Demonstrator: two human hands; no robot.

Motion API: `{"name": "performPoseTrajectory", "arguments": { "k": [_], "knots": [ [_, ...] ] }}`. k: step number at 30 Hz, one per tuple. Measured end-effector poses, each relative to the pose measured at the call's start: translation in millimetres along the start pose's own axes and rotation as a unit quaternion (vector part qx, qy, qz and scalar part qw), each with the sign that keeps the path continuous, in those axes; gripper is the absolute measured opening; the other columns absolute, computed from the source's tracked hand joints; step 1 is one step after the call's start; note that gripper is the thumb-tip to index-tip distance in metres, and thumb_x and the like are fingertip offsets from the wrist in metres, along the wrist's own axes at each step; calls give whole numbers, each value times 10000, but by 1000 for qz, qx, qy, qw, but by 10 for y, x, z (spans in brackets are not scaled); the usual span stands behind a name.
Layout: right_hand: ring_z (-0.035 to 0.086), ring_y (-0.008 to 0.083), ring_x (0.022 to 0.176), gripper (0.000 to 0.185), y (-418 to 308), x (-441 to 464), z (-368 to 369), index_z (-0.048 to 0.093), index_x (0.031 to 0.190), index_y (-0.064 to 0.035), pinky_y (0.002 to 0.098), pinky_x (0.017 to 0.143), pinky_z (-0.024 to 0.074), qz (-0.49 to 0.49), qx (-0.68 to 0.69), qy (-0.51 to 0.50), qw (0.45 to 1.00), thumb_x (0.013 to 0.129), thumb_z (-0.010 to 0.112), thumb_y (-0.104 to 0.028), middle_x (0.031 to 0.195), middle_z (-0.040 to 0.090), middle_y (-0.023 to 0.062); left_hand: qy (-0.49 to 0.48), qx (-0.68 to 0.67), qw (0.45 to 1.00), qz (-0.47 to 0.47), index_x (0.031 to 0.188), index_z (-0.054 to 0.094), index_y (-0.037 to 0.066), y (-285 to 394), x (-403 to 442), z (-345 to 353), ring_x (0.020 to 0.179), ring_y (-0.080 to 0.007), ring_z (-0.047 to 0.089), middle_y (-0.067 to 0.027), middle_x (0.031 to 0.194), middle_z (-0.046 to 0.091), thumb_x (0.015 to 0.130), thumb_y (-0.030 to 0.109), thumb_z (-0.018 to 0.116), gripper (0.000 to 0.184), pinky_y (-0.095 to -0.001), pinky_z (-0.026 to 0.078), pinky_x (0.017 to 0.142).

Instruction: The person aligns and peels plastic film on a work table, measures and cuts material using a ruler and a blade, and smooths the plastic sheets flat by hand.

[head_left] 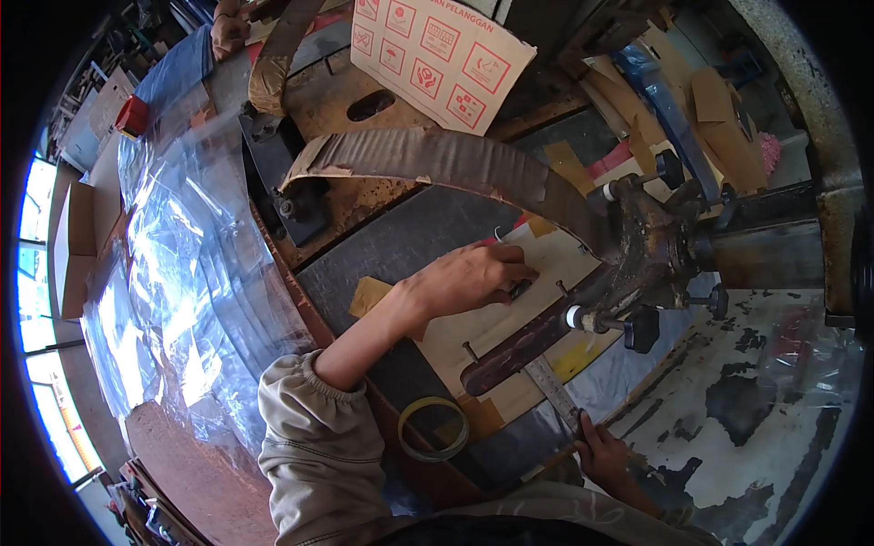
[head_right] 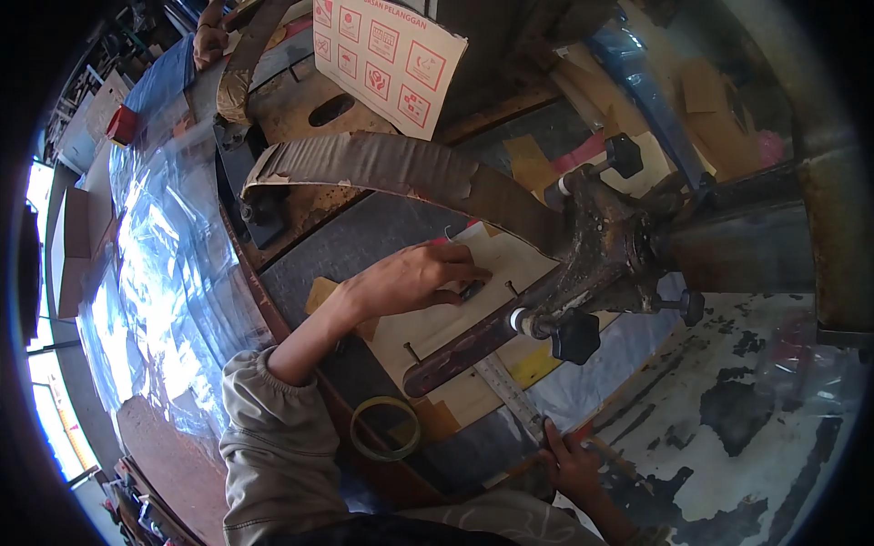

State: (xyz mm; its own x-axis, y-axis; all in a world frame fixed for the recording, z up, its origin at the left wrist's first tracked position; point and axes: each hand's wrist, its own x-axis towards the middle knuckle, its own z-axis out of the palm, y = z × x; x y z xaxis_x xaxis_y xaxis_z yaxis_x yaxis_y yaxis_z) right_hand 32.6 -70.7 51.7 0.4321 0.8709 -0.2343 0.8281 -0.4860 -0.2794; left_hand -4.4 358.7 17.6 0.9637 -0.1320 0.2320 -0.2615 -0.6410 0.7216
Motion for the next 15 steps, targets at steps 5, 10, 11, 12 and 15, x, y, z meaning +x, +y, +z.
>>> {"name": "performPoseTrajectory", "arguments": {
  "k": [5,10,11,12,15],
  "knots": [
    [600,308,606,602,-51,35,-58,494,1407,-67,402,527,486,6,23,-17,1000,847,672,-201,807,582,127,16,4,1000,10,1164,644,47,-10,3,1,931,-290,650,-107,1023,631,774,76,730,400,-404,519,851],
    [586,259,548,583,-12,5,21,515,1401,-110,372,490,480,-4,5,8,1000,865,678,-272,793,578,86,14,-4,1000,14,1145,656,54,-23,3,9,844,-239,665,-81,958,640,775,58,727,376,-375,521,791],
    [584,257,546,587,-13,12,16,513,1403,-114,372,490,480,-7,1,11,1000,863,679,-274,792,574,84,6,-4,1000,8,1147,657,58,-28,0,15,853,-238,664,-78,959,639,777,65,728,376,-376,517,801],
    [582,255,545,591,-14,17,8,511,1405,-117,371,489,480,-9,-4,14,1000,862,681,-276,790,571,82,-2,-4,1000,2,1148,658,62,-18,3,3,863,-238,663,-76,960,639,779,71,729,377,-378,512,811],
    [574,252,536,597,-31,25,-13,513,1406,-130,370,487,479,-4,-5,10,1000,855,685,-282,783,555,73,2,11,1000,8,1164,658,78,-8,2,-8,897,-228,656,-64,962,639,789,99,729,382,-388,484,867]
  ]
}}
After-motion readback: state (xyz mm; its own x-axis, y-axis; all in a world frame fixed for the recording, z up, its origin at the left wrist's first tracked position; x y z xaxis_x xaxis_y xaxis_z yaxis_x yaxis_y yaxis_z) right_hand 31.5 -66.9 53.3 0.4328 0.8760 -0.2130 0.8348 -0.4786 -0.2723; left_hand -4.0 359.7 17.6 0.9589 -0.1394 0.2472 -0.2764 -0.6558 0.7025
